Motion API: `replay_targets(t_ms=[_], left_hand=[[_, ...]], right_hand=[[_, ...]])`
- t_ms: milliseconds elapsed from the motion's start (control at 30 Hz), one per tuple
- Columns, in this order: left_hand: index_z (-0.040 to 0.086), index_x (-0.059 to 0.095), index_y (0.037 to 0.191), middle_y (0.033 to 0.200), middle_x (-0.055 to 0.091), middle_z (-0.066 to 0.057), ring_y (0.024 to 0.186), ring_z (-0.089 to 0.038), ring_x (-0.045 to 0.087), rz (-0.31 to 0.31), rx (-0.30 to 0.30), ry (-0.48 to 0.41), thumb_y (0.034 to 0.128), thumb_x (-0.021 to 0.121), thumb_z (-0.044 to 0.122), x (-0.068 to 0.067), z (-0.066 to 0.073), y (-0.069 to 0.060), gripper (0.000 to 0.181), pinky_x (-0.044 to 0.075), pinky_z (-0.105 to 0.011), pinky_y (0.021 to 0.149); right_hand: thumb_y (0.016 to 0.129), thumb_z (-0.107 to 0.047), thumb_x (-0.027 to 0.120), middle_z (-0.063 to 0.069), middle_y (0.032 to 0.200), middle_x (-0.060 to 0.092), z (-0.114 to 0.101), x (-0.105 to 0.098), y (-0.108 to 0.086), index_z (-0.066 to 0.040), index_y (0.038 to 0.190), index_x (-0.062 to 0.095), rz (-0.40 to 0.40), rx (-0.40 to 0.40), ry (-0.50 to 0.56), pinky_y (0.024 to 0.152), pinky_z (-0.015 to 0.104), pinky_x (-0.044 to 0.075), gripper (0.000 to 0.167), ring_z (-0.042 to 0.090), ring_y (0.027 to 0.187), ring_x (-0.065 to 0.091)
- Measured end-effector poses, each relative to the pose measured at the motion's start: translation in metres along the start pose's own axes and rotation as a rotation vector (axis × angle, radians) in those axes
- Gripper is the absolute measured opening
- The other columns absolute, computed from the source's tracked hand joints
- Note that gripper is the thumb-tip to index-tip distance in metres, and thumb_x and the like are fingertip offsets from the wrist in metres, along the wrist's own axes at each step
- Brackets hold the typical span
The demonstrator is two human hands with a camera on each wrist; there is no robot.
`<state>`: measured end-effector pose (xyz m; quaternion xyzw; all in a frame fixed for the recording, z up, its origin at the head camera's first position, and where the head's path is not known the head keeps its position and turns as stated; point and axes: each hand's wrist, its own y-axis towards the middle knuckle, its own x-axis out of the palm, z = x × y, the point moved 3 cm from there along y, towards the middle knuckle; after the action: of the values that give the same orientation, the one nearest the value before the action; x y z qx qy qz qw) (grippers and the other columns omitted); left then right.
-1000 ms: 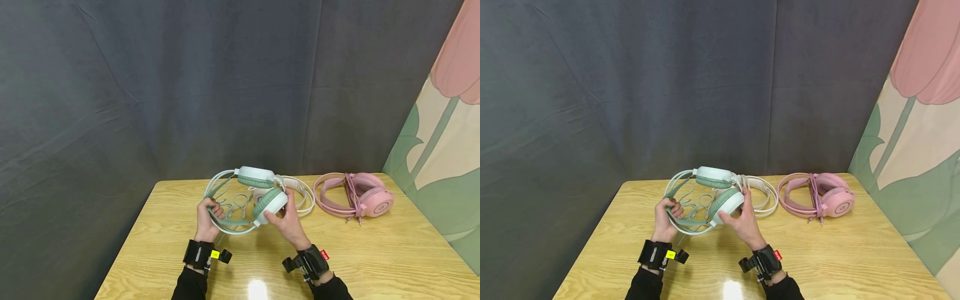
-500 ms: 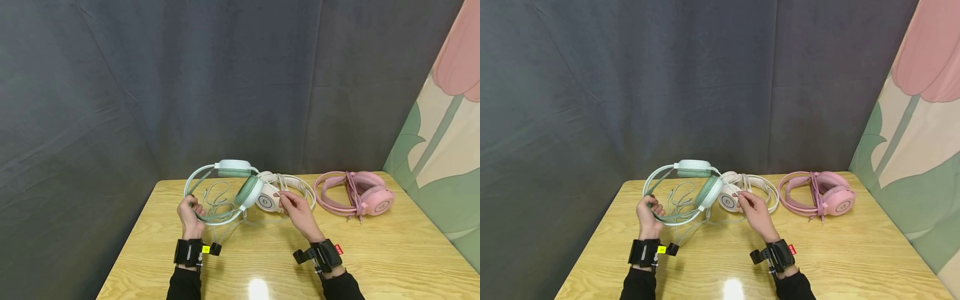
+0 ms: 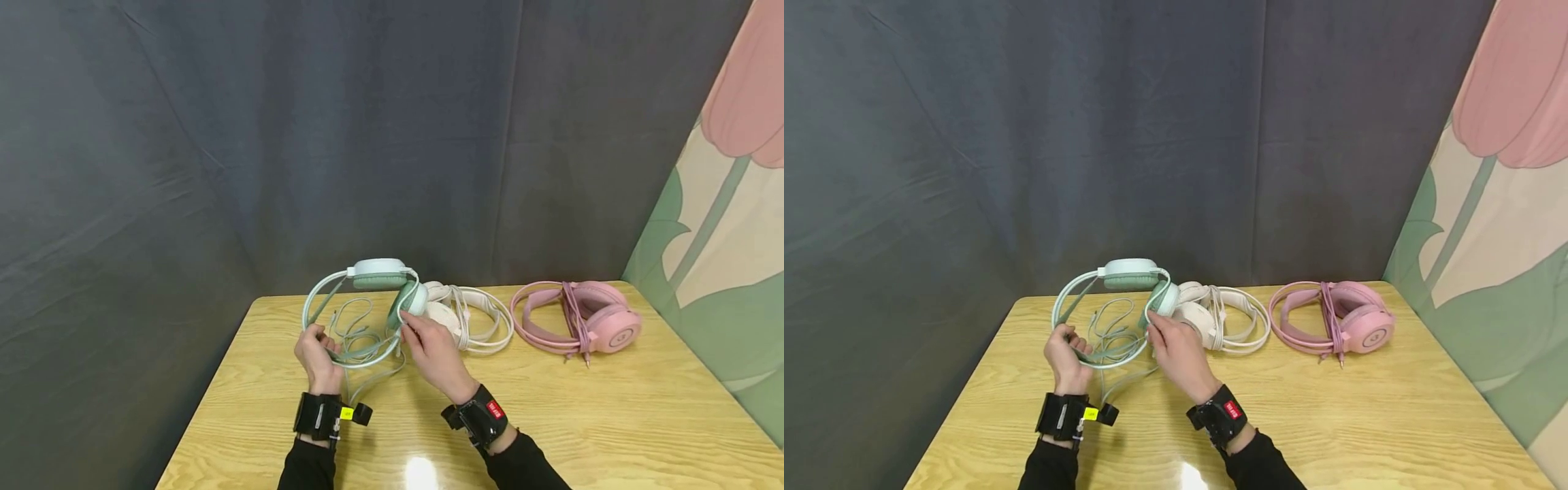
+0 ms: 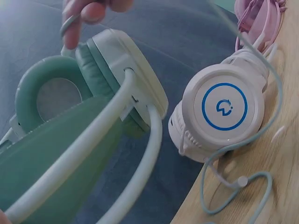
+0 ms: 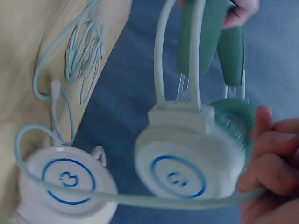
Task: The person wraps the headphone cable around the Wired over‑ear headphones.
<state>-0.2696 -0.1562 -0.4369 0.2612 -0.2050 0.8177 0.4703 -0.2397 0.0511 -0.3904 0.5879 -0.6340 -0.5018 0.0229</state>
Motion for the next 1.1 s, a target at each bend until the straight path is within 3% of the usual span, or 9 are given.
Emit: replay_targets(t_ms=[133, 267, 367, 533, 667, 800, 933, 1033, 1100], left_hand=[[0.016, 0.028, 0.063, 0.052, 0.017, 0.005, 0.049, -0.013, 0.013, -0.01, -0.013, -0.018, 0.0837, 0.045, -0.001, 0.0, -0.001, -0.004, 0.032, 0.021, -0.023, 0.047], [0.016, 0.026, 0.066, 0.055, 0.014, 0.003, 0.051, -0.014, 0.012, -0.022, -0.016, -0.029, 0.0851, 0.044, 0.0, 0.001, -0.002, -0.006, 0.031, 0.021, -0.023, 0.048], [0.016, 0.026, 0.065, 0.055, 0.013, 0.003, 0.05, -0.013, 0.013, -0.03, -0.026, -0.026, 0.085, 0.045, 0.0, 0.003, -0.002, -0.007, 0.032, 0.021, -0.023, 0.048], [0.017, 0.028, 0.062, 0.056, 0.012, 0.005, 0.045, -0.009, 0.018, -0.034, -0.109, -0.078, 0.0829, 0.045, 0.0, 0.007, -0.002, -0.007, 0.032, 0.02, -0.022, 0.047], [0.016, 0.032, 0.066, 0.055, 0.015, 0.007, 0.043, -0.006, 0.02, -0.052, -0.168, -0.137, 0.0821, 0.042, 0.001, 0.006, 0.001, -0.003, 0.024, 0.018, -0.021, 0.046], [0.016, 0.035, 0.068, 0.05, 0.021, 0.009, 0.041, -0.006, 0.021, -0.098, -0.206, -0.153, 0.0824, 0.039, 0.003, 0.005, 0.005, 0.001, 0.02, 0.017, -0.021, 0.046], [0.015, 0.037, 0.068, 0.047, 0.025, 0.008, 0.038, -0.006, 0.024, -0.162, -0.265, -0.22, 0.084, 0.033, 0.003, 0.003, 0.008, 0.003, 0.02, 0.017, -0.02, 0.043], [0.013, 0.039, 0.072, 0.046, 0.029, 0.007, 0.038, -0.006, 0.024, -0.217, -0.309, -0.311, 0.0855, 0.028, 0.002, 0.002, 0.012, 0.006, 0.02, 0.02, -0.018, 0.039], [0.011, 0.041, 0.074, 0.046, 0.031, 0.006, 0.039, -0.006, 0.022, -0.249, -0.337, -0.364, 0.0854, 0.027, 0.003, 0.001, 0.014, 0.007, 0.02, 0.023, -0.017, 0.036]], right_hand=[[0.094, -0.008, 0.061, 0.0, 0.08, 0.068, -0.012, 0.008, 0.001, -0.003, 0.112, 0.07, 0.002, -0.06, -0.187, 0.068, 0.036, 0.054, 0.02, 0.017, 0.074, 0.066], [0.095, -0.011, 0.061, -0.004, 0.07, 0.062, -0.02, 0.015, 0.003, -0.011, 0.092, 0.068, -0.055, -0.084, -0.269, 0.054, 0.031, 0.047, 0.008, 0.012, 0.063, 0.061], [0.095, -0.017, 0.063, -0.005, 0.058, 0.052, -0.022, 0.019, 0.003, -0.016, 0.075, 0.059, -0.085, -0.066, -0.291, 0.045, 0.028, 0.037, 0.02, 0.011, 0.053, 0.055], [0.096, -0.027, 0.061, -0.009, 0.051, 0.04, -0.015, 0.023, 0.004, -0.019, 0.067, 0.052, -0.155, -0.002, -0.326, 0.042, 0.026, 0.03, 0.032, 0.011, 0.047, 0.051], [0.098, -0.034, 0.058, -0.013, 0.048, 0.03, 0.001, 0.022, 0.0, -0.021, 0.052, 0.046, -0.247, 0.136, -0.201, 0.042, 0.023, 0.026, 0.049, 0.006, 0.042, 0.037], [0.1, -0.038, 0.052, -0.014, 0.045, 0.032, 0.018, 0.019, -0.002, -0.021, 0.048, 0.048, -0.341, 0.24, 0.055, 0.044, 0.02, 0.024, 0.055, 0.003, 0.041, 0.027], [0.104, -0.032, 0.045, -0.009, 0.055, 0.043, 0.032, 0.018, -0.003, -0.017, 0.071, 0.066, -0.479, 0.195, 0.337, 0.049, 0.019, 0.031, 0.042, 0.002, 0.047, 0.033], [0.106, -0.025, 0.04, -0.004, 0.064, 0.043, 0.044, 0.017, -0.004, -0.015, 0.093, 0.068, -0.551, 0.141, 0.443, 0.055, 0.021, 0.034, 0.032, 0.004, 0.055, 0.037], [0.106, -0.023, 0.039, -0.002, 0.067, 0.042, 0.054, 0.016, -0.005, -0.015, 0.1, 0.067, -0.58, 0.138, 0.459, 0.059, 0.022, 0.035, 0.029, 0.005, 0.059, 0.038]])
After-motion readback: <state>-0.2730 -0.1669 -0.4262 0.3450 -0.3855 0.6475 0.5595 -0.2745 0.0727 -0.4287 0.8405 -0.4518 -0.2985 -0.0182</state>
